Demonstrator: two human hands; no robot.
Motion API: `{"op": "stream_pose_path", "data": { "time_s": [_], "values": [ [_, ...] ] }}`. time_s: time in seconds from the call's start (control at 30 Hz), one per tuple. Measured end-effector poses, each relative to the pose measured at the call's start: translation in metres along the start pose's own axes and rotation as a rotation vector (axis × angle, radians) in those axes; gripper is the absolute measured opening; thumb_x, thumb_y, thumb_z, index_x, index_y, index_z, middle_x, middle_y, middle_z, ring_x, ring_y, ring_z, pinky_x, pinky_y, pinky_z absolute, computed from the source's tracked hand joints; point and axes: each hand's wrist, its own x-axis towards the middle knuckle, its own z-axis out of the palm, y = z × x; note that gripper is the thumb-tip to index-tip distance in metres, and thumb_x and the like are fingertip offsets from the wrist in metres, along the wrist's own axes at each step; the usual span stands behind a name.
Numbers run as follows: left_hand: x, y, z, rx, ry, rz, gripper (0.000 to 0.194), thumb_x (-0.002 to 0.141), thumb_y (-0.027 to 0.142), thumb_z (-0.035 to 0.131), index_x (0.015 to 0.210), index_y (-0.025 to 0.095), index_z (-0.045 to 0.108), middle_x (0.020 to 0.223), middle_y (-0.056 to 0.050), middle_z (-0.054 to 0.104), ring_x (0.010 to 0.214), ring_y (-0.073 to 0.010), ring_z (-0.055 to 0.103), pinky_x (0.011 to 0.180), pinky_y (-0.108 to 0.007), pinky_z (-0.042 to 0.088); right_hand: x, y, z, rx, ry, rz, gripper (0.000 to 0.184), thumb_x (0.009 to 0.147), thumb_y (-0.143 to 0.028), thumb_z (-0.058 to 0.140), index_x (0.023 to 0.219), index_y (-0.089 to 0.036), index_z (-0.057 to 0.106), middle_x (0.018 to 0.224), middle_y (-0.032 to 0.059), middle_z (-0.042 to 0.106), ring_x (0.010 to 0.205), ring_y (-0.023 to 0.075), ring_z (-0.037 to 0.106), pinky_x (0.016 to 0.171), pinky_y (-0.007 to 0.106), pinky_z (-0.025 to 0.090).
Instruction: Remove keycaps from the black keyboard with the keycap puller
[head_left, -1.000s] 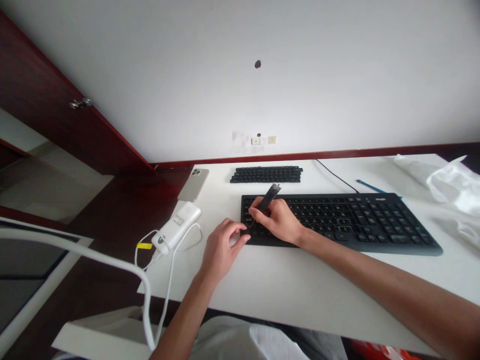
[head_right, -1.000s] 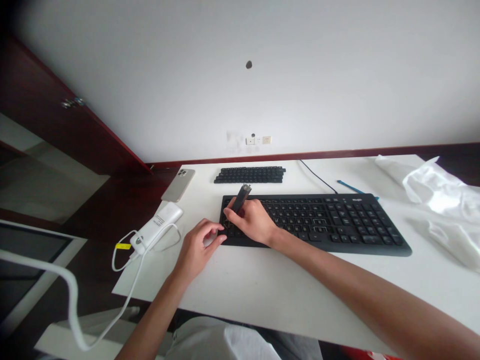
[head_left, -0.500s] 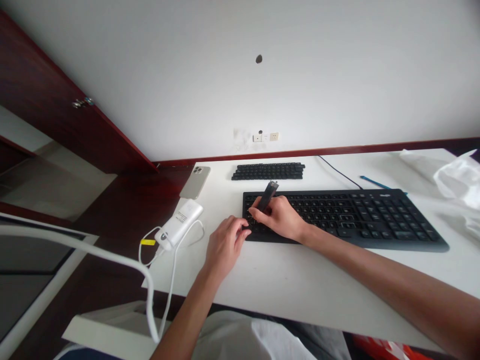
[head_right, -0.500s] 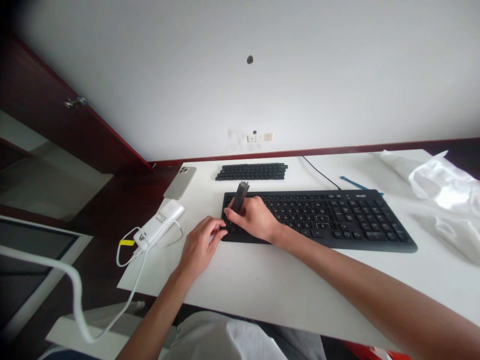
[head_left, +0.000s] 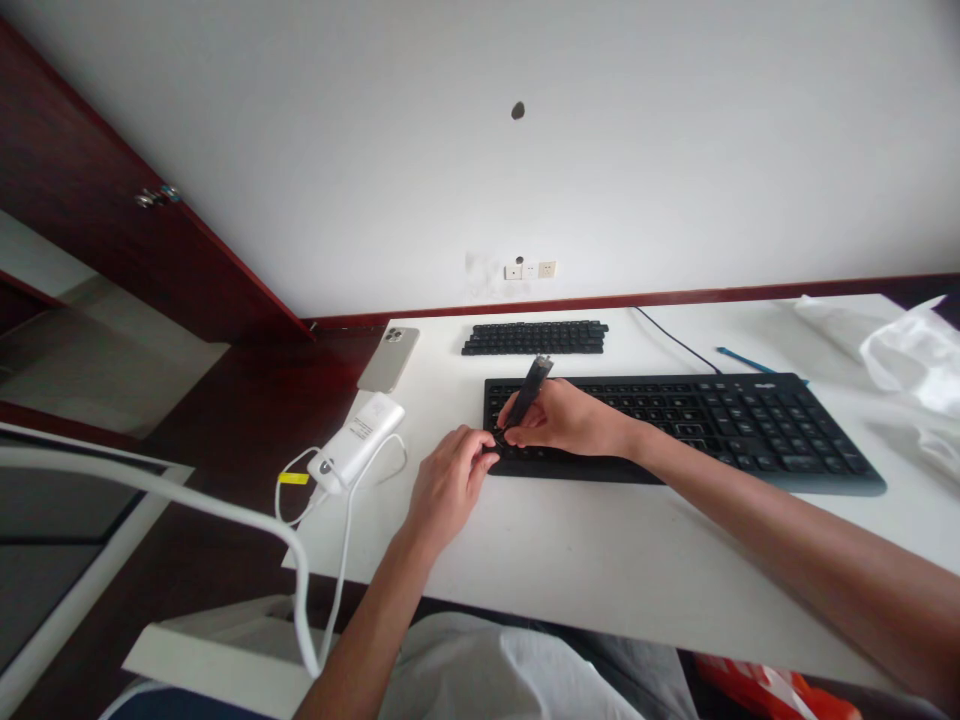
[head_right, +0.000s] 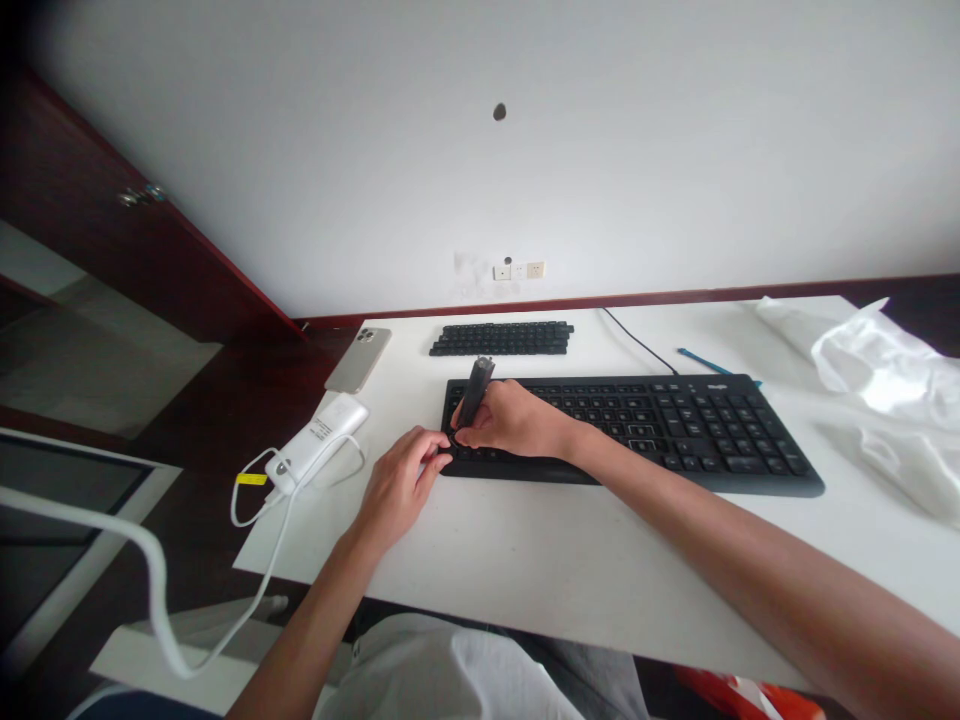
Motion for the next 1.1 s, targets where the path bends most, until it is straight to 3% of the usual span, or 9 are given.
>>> {"op": "stream_pose_path", "data": {
  "time_s": [0.2, 0.4, 0.6, 0.8, 0.9, 1.1],
  "values": [
    [-0.001, -0.001, 0.0, 0.005, -0.009, -0.004, 0.008, 0.107, 0.019, 0.055, 0.113, 0.023, 0.059, 0.103, -0.002, 0.065, 0.095, -0.0185, 0.062, 0.083, -0.03, 0.047, 0.004, 0.009, -0.003, 0.005, -0.009, -0.058, 0.026, 0.084, -0.034, 0.082, 0.103, -0.016, 0.079, 0.089, 0.0043, 0.08, 0.08, 0.0196, 0.075, 0.069, 0.027, 0.059],
    [-0.002, -0.002, 0.0, 0.003, 0.018, -0.054, 0.006, 0.104, 0.023, 0.062, 0.11, 0.023, 0.062, 0.094, 0.0, 0.063, 0.088, -0.0178, 0.061, 0.077, -0.028, 0.046, 0.001, 0.006, -0.005, -0.111, -0.041, -0.172, 0.024, 0.086, -0.037, 0.081, 0.099, -0.016, 0.08, 0.085, 0.0031, 0.077, 0.075, 0.0165, 0.068, 0.067, 0.026, 0.053],
    [0.001, 0.0, -0.001, -0.028, 0.004, -0.045, 0.016, 0.105, 0.021, 0.061, 0.12, 0.024, 0.065, 0.106, -0.003, 0.069, 0.097, -0.0193, 0.066, 0.081, -0.029, 0.05, -0.002, -0.002, -0.001, -0.229, -0.056, -0.246, 0.021, 0.091, -0.039, 0.077, 0.093, -0.018, 0.079, 0.08, 0.0017, 0.074, 0.069, 0.0146, 0.062, 0.062, 0.026, 0.046],
    [0.0, -0.001, -0.001, -0.054, 0.015, -0.044, 0.014, 0.103, 0.019, 0.062, 0.114, 0.024, 0.068, 0.102, -0.003, 0.069, 0.095, -0.0192, 0.067, 0.083, -0.03, 0.052, -0.01, -0.025, -0.012, -0.255, -0.167, -0.305, 0.023, 0.094, -0.025, 0.068, 0.115, -0.023, 0.077, 0.092, 0.0007, 0.078, 0.076, 0.0164, 0.068, 0.068, 0.026, 0.048],
    [0.0, -0.001, -0.001, -0.072, 0.036, -0.036, 0.014, 0.102, 0.02, 0.064, 0.114, 0.023, 0.069, 0.1, -0.003, 0.069, 0.09, -0.0183, 0.067, 0.082, -0.03, 0.054, -0.013, -0.034, -0.013, -0.287, -0.154, -0.329, 0.019, 0.094, -0.023, 0.065, 0.108, -0.023, 0.078, 0.096, 0.0022, 0.08, 0.076, 0.0174, 0.068, 0.069, 0.028, 0.048],
    [0.001, 0.001, -0.002, -0.11, 0.059, -0.05, 0.016, 0.096, 0.019, 0.072, 0.112, 0.023, 0.073, 0.1, -0.003, 0.07, 0.088, -0.0177, 0.069, 0.083, -0.03, 0.056, -0.014, -0.032, -0.005, -0.341, -0.108, -0.334, 0.014, 0.094, -0.025, 0.066, 0.102, -0.022, 0.077, 0.085, 0.0019, 0.077, 0.07, 0.0172, 0.065, 0.065, 0.028, 0.046]
  ]
}}
